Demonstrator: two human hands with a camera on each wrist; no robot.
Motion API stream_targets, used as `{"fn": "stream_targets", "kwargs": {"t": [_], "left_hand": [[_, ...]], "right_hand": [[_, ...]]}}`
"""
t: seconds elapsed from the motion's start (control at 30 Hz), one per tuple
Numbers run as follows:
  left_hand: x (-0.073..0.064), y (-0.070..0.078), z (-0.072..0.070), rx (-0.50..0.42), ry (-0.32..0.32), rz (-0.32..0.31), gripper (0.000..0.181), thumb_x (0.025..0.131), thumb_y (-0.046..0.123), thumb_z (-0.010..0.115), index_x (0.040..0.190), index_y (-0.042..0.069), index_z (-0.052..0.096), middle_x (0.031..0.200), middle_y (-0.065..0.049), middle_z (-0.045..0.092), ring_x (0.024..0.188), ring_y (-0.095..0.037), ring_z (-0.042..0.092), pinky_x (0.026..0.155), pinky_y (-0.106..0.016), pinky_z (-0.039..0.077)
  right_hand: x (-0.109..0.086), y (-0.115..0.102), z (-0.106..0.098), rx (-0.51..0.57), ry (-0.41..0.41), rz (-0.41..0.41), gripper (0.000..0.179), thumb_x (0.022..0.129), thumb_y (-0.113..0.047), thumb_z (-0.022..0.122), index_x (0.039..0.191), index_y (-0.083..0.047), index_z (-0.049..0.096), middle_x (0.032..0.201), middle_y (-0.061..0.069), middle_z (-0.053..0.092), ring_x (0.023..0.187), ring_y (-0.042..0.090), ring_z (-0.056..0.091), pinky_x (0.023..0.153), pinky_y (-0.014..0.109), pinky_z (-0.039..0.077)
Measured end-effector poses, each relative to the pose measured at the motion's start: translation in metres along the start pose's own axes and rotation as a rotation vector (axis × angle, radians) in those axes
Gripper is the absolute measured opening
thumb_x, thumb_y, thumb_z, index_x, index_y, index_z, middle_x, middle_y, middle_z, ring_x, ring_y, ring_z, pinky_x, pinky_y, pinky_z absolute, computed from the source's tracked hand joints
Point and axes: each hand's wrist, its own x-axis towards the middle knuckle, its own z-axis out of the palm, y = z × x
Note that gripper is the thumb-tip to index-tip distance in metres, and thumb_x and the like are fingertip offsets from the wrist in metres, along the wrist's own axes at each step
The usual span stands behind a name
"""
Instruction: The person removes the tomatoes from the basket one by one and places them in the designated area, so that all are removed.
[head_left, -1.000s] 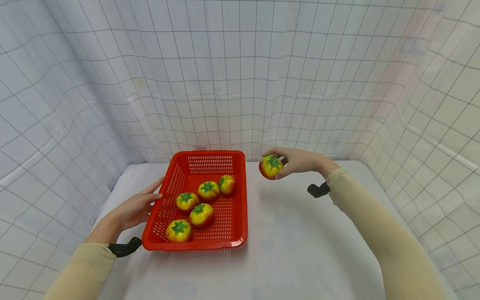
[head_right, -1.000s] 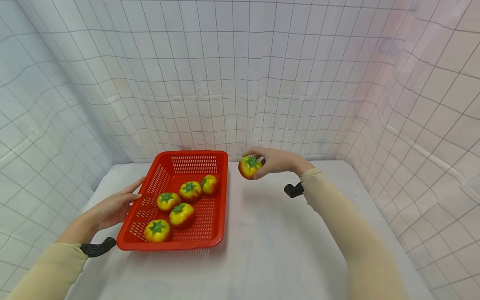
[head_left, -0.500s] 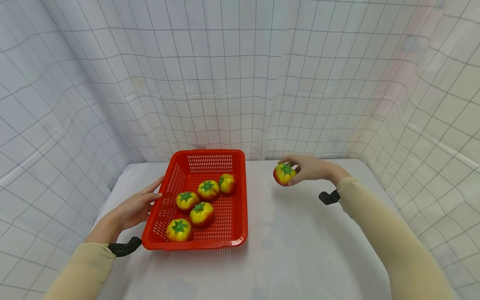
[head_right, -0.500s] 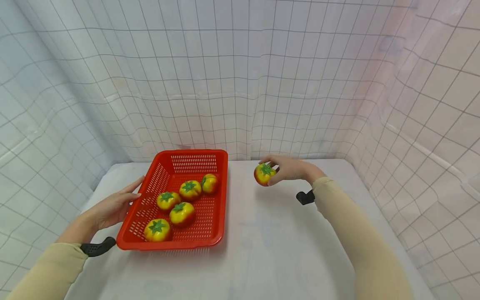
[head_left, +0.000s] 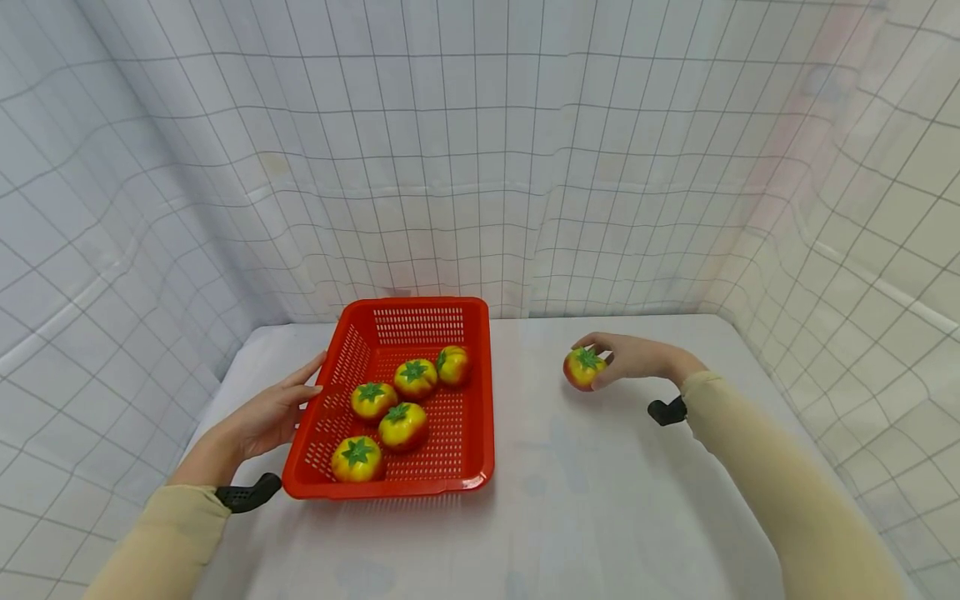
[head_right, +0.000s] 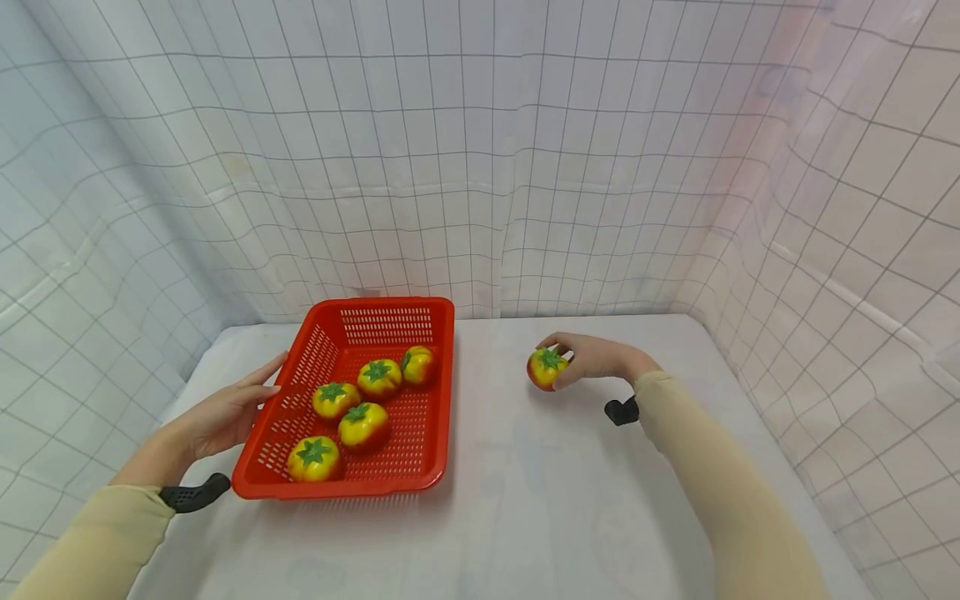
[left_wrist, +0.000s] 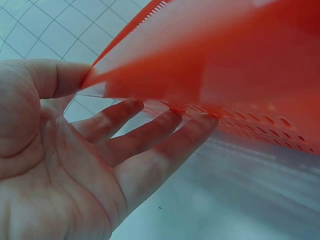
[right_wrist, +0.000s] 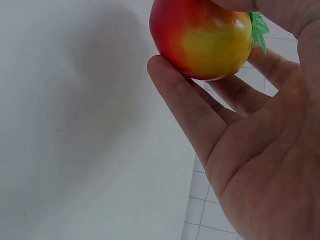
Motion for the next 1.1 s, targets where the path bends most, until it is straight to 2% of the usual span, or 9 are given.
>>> {"fn": "stream_targets", "kwargs": {"t": [0.17, 0.4, 0.7, 1.1], "left_hand": [[0.0, -0.001, -0.001, -0.003, -0.002, 0.001, 0.071, 0.112, 0.028, 0.04, 0.163, 0.037, -0.008, 0.169, -0.022, 0.005, 0.126, -0.032, 0.055, 0.098, -0.057, 0.051], [0.0, -0.002, -0.003, -0.003, -0.004, 0.004, 0.071, 0.112, 0.028, 0.041, 0.163, 0.037, -0.008, 0.169, -0.022, 0.005, 0.126, -0.031, 0.056, 0.098, -0.057, 0.051], [-0.001, 0.0, 0.001, -0.01, -0.001, -0.003, 0.071, 0.112, 0.028, 0.041, 0.163, 0.038, -0.008, 0.169, -0.021, 0.006, 0.125, -0.029, 0.057, 0.098, -0.057, 0.051], [-0.002, 0.0, 0.002, -0.003, 0.011, -0.002, 0.071, 0.112, 0.028, 0.041, 0.163, 0.037, -0.007, 0.169, -0.021, 0.005, 0.126, -0.03, 0.056, 0.098, -0.057, 0.051]], "right_hand": [[0.002, 0.014, 0.006, 0.032, -0.008, 0.016, 0.066, 0.083, -0.024, 0.079, 0.143, -0.03, 0.052, 0.142, 0.011, 0.048, 0.128, 0.03, 0.045, 0.109, 0.055, 0.037], [0.004, 0.025, 0.013, 0.013, -0.012, 0.027, 0.068, 0.083, -0.025, 0.08, 0.145, -0.027, 0.052, 0.143, 0.014, 0.047, 0.13, 0.033, 0.043, 0.109, 0.058, 0.035], [0.003, 0.032, 0.017, 0.032, -0.006, 0.041, 0.07, 0.084, -0.027, 0.08, 0.146, -0.026, 0.05, 0.144, 0.016, 0.046, 0.129, 0.033, 0.044, 0.109, 0.059, 0.036], [0.004, 0.031, 0.019, 0.041, -0.008, 0.047, 0.071, 0.083, -0.026, 0.081, 0.147, -0.024, 0.05, 0.146, 0.016, 0.047, 0.13, 0.034, 0.045, 0.108, 0.059, 0.037]]}}
